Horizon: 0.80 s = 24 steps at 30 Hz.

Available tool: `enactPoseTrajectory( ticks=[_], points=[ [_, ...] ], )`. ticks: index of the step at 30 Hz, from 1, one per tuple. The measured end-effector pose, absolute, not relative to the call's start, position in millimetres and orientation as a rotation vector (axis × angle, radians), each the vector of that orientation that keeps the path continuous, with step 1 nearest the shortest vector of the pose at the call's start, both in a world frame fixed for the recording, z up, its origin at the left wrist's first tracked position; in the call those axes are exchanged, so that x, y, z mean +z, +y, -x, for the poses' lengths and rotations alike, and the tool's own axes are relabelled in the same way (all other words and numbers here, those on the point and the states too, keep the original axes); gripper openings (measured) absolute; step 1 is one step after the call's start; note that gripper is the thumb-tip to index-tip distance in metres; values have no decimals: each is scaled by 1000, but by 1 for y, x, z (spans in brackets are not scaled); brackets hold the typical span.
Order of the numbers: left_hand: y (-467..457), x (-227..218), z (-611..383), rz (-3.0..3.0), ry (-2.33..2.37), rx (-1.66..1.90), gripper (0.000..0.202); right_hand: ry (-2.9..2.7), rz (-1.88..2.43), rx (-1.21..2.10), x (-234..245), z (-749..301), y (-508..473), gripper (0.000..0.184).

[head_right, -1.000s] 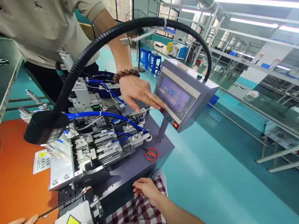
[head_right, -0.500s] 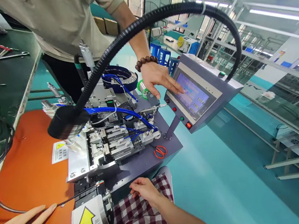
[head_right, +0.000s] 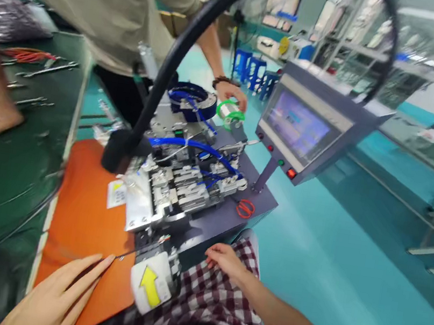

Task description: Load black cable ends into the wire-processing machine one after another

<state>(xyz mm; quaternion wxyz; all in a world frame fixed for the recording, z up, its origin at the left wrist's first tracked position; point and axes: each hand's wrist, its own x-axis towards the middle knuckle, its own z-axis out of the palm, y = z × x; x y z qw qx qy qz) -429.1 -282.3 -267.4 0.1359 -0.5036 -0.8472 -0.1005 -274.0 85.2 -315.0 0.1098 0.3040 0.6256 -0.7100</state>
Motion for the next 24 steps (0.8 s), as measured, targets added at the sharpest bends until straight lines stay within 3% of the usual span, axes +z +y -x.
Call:
enactPoseTrajectory(
  ticks=[9,24],
  points=[
    [-269,-241,401,1333,-2696,-392,49,1772,-836,-2051,-351,241,90,42],
    [-268,-236,398,1306,-2757,-365,49,1702,-950,-1904,-393,236,72,40]
  ],
)
